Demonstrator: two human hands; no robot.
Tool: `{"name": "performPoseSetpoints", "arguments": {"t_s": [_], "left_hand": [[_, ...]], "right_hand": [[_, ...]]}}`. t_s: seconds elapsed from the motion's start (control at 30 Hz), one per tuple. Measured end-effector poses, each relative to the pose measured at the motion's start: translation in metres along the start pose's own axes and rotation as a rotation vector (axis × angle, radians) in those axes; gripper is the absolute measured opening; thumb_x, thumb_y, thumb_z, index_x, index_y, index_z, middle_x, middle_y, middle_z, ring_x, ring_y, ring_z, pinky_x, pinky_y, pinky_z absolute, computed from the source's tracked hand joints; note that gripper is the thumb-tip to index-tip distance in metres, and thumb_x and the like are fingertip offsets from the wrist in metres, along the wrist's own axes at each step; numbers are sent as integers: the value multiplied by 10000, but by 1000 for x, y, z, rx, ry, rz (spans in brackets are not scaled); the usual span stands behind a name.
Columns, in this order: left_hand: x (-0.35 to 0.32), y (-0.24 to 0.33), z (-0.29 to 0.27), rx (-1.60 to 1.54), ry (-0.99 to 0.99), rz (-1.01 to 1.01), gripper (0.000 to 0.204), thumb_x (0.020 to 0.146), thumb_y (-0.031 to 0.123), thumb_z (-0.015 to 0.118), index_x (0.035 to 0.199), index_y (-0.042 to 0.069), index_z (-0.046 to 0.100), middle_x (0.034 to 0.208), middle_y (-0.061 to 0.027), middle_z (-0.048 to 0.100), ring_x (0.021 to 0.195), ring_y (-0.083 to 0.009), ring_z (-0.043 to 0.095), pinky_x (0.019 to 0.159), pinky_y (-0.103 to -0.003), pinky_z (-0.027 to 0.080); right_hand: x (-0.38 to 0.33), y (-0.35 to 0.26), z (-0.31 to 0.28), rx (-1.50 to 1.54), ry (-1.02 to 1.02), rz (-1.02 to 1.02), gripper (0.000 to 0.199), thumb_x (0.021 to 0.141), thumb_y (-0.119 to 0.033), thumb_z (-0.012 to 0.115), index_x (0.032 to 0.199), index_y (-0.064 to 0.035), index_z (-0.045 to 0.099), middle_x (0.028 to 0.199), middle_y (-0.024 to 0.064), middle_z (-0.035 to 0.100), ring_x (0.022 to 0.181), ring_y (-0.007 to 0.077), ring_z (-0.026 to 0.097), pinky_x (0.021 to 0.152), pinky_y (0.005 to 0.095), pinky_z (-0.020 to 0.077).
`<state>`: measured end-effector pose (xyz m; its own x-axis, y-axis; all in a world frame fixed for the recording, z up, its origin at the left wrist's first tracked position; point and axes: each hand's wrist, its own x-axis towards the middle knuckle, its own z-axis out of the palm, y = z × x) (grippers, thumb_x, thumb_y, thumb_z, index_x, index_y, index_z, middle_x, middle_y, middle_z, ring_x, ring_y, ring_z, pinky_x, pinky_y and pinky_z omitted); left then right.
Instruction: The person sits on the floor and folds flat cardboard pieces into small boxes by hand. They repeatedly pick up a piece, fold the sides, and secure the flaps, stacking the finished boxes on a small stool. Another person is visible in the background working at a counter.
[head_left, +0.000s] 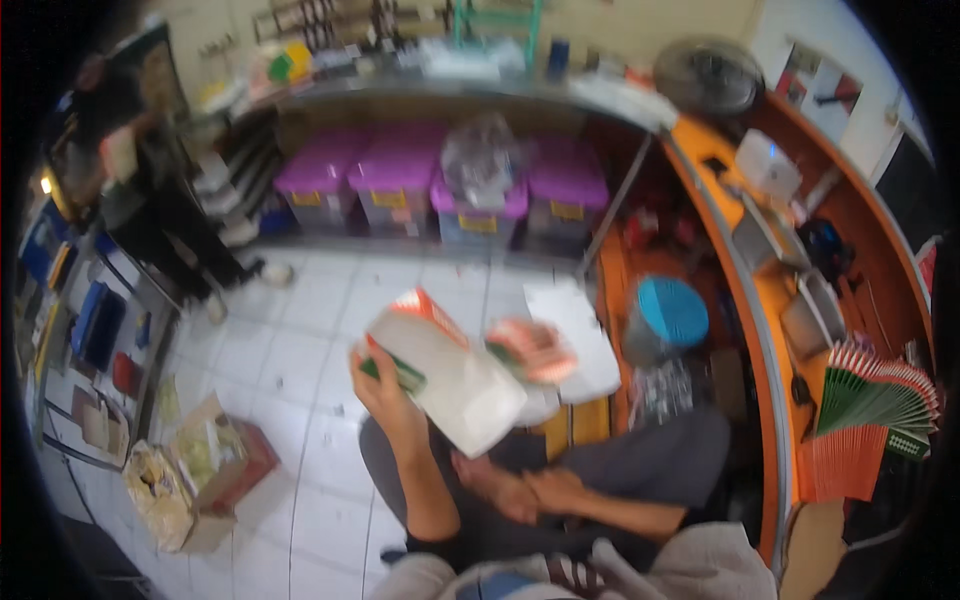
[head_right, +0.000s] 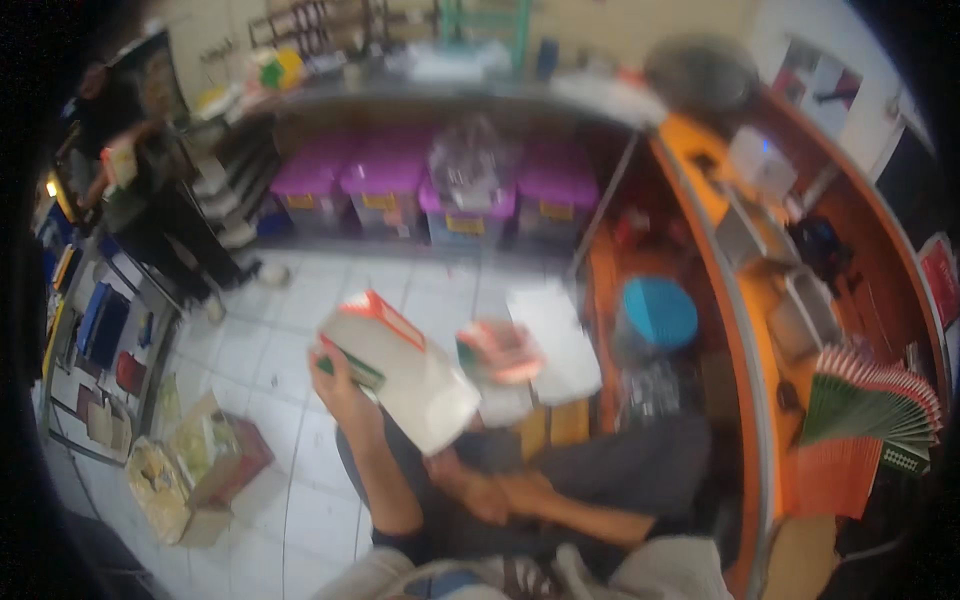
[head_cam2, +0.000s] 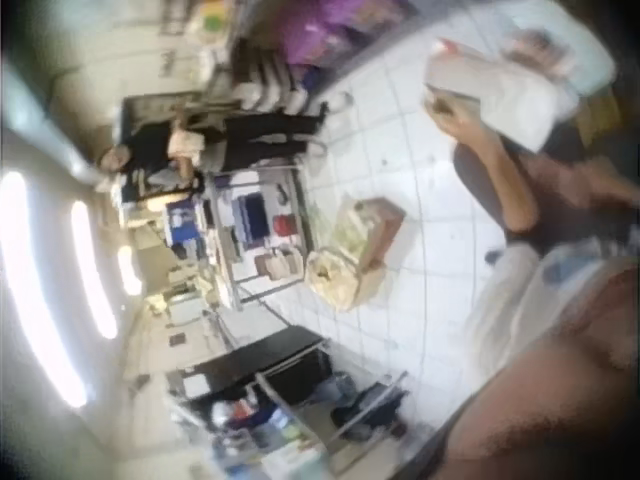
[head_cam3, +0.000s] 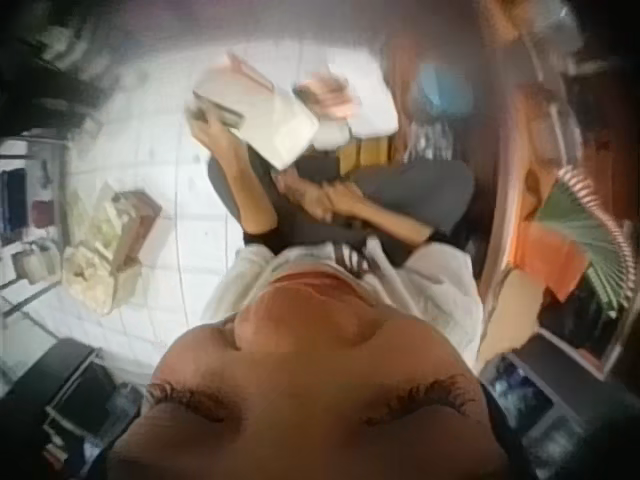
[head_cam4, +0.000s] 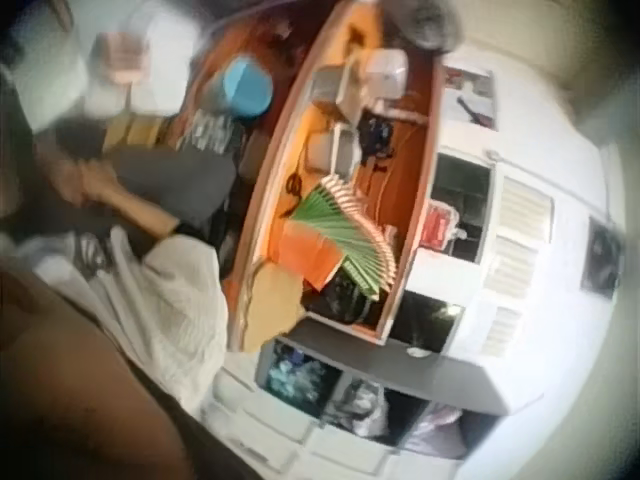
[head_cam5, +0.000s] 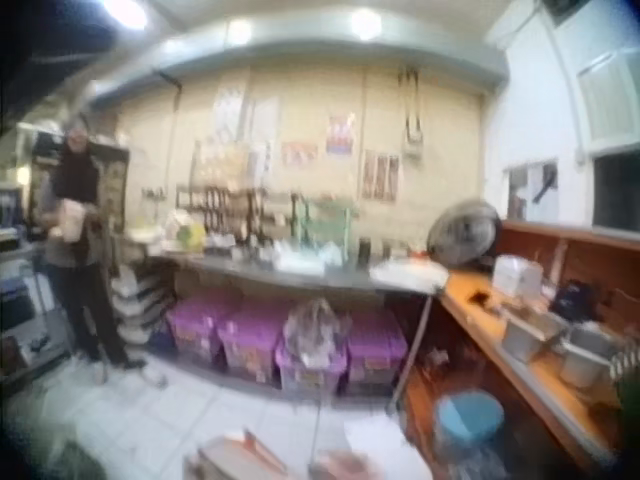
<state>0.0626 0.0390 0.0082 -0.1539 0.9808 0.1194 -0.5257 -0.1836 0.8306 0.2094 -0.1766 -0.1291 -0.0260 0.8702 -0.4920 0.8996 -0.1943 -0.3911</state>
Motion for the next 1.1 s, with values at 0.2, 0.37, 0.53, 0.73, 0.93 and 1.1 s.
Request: {"name": "performPoseSetpoints", "arguments": {"t_s": [0.2, 0.37, 0.53, 0.73, 0.93, 1.1], "left_hand": [[-55, 24, -6, 345, -134, 485, 172, 916, 166, 472, 956, 3, 507, 855, -81, 547, 765, -149, 516, 741, -286, 437], [-95, 33, 6, 514, -369, 427, 103, 807, 19, 503, 854, 8, 594, 800, -130, 591, 787, -260, 573, 824, -408, 459], [-124, 13, 35, 540, -1028, 360, 237, 736, 145, 650, 946, 40, 617, 900, -120, 594, 951, -337, 559, 848, -421, 414], [-68, -15, 48, 767, -1171, 350, 964, 390, 380, 839, 1252, 144, 475, 1383, -213, 184, 1244, -459, 228, 983, -572, 252], [-1, -71, 57, 1089, -1111, 387, 746, 510, 276, 807, 1189, 119, 538, 1242, -164, 389, 1120, -344, 412, 927, -433, 363], [8, -99, 49, 730, -986, 210, 354, 613, 109, 729, 964, 103, 682, 857, -56, 504, 778, -215, 451, 752, -331, 400]], "right_hand": [[-6, 8, -2, -12, 730, -343, 364, 725, -362, 666, 891, -48, 590, 849, 148, 627, 796, 353, 605, 721, 435, 486], [-37, -1, -51, 579, 1050, -294, 640, 612, -222, 796, 1129, -19, 478, 992, 117, 571, 933, 281, 563, 910, 377, 412], [-21, 3, -71, 1231, 559, -379, 630, 704, -259, 735, 1188, -19, 410, 1106, 109, 487, 1012, 201, 510, 884, 310, 403], [4, 64, -67, 996, 1061, -192, 147, 787, -41, 585, 859, -50, 456, 843, 48, 509, 807, 132, 499, 746, 255, 410], [47, 80, -72, 952, 879, -206, 212, 761, -42, 586, 929, -34, 455, 863, 58, 490, 843, 166, 494, 753, 291, 410], [108, 60, -80, 914, 933, -236, 325, 741, -38, 600, 1021, -14, 435, 948, 140, 495, 929, 257, 508, 809, 349, 407]]}}
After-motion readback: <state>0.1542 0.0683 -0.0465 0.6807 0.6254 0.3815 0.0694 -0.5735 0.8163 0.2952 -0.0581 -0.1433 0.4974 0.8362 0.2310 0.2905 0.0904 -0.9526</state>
